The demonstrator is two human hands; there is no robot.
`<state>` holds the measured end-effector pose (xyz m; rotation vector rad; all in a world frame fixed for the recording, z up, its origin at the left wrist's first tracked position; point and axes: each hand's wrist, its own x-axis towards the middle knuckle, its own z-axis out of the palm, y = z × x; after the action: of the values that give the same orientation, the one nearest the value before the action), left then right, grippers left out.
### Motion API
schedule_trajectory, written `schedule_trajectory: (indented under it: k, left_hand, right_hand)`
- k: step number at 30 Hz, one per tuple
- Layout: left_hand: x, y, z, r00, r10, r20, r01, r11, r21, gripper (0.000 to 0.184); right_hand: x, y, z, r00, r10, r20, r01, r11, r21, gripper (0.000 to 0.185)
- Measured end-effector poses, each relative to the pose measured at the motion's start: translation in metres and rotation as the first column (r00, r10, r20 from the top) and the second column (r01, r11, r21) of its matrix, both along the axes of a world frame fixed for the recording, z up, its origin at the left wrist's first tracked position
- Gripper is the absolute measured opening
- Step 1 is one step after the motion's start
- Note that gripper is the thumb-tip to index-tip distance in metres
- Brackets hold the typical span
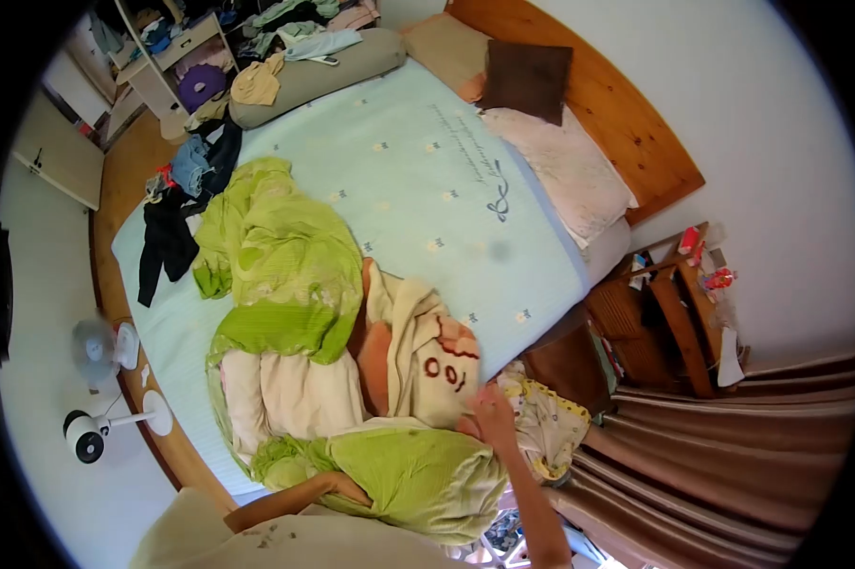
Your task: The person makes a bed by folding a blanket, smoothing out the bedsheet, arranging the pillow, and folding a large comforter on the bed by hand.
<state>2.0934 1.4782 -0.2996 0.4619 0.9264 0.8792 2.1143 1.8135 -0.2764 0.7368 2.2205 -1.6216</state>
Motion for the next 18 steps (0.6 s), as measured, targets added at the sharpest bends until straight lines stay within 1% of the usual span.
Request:
schedule_trajectory:
  k: [1,2,3,4,5,6,7,8,10,11,13,14,15,16,17,18]
  left_hand:
    - [0.007,-0.010,0.000,1.000,-0.003,0.003,0.003,1.000,-0.013,0.087]
    - [0.012,-0.017,-0.002,1.000,0.008,-0.008,-0.009,1.000,-0.030,0.086]
    - [0.017,-0.023,-0.004,0.999,0.030,-0.022,-0.031,0.999,-0.044,0.085]
    - [0.023,-0.027,-0.008,0.998,0.054,-0.036,-0.056,0.997,-0.060,0.084]
    - [0.027,-0.032,-0.015,0.995,0.085,-0.050,-0.088,0.994,-0.057,0.081]
    - [0.026,-0.034,-0.007,0.974,0.170,-0.151,-0.183,0.980,-0.075,0.082]
    - [0.025,-0.037,0.011,0.935,0.248,-0.255,-0.277,0.957,-0.086,0.082]
    - [0.027,-0.040,0.027,0.880,0.318,-0.353,-0.369,0.925,-0.089,0.082]
    - [0.031,-0.050,0.048,0.841,0.417,-0.343,-0.505,0.832,-0.228,0.082]
    - [0.032,-0.055,0.052,0.811,0.468,-0.351,-0.568,0.772,-0.285,0.082]
    - [0.041,-0.072,0.051,0.684,0.660,-0.310,-0.728,0.590,-0.351,0.083]
    - [0.046,-0.081,0.050,0.599,0.745,-0.294,-0.789,0.486,-0.377,0.083]
    - [0.053,-0.089,0.050,0.511,0.813,-0.279,-0.832,0.387,-0.397,0.083]
    - [0.051,-0.099,0.054,0.449,0.849,-0.278,-0.859,0.324,-0.396,0.083]
    - [0.048,-0.111,0.059,0.389,0.875,-0.286,-0.884,0.268,-0.382,0.084]
    - [0.041,-0.124,0.066,0.345,0.887,-0.308,-0.906,0.228,-0.357,0.084]
  right_hand:
    - [-0.036,0.003,-0.030,0.995,0.103,-0.013,-0.099,0.979,0.177,0.065]
    - [-0.072,0.005,-0.060,0.981,0.191,-0.011,-0.176,0.920,0.350,0.090]
    - [-0.093,-0.008,-0.082,0.959,0.278,0.060,-0.279,0.875,0.396,0.107]
    - [-0.102,-0.030,-0.097,0.923,0.294,0.247,-0.372,0.845,0.385,0.113]
    - [-0.107,-0.056,-0.110,0.857,0.291,0.425,-0.455,0.813,0.363,0.118]
    - [-0.113,-0.081,-0.119,0.764,0.273,0.584,-0.530,0.781,0.329,0.124]
    - [-0.113,-0.103,-0.116,0.783,0.143,0.606,-0.501,0.723,0.476,0.116]
    - [-0.112,-0.108,-0.125,0.797,0.107,0.594,-0.466,0.735,0.493,0.112]
    - [-0.106,-0.106,-0.142,0.819,0.032,0.573,-0.395,0.756,0.522,0.104]
    - [-0.105,-0.096,-0.142,0.849,0.034,0.527,-0.346,0.789,0.508,0.090]
    - [-0.099,-0.064,-0.144,0.939,-0.034,0.341,-0.163,0.832,0.530,0.069]
    - [-0.090,-0.047,-0.159,0.975,-0.103,0.196,-0.022,0.836,0.549,0.061]
    - [-0.084,-0.029,-0.173,0.967,-0.253,0.026,0.185,0.771,0.610,0.054]
    - [-0.077,-0.012,-0.177,0.912,-0.382,-0.151,0.387,0.674,0.629,0.049]
    - [-0.077,0.010,-0.143,0.846,-0.529,-0.061,0.500,0.749,0.434,0.050]
    - [-0.079,0.032,-0.100,0.768,-0.637,0.065,0.612,0.759,0.222,0.050]
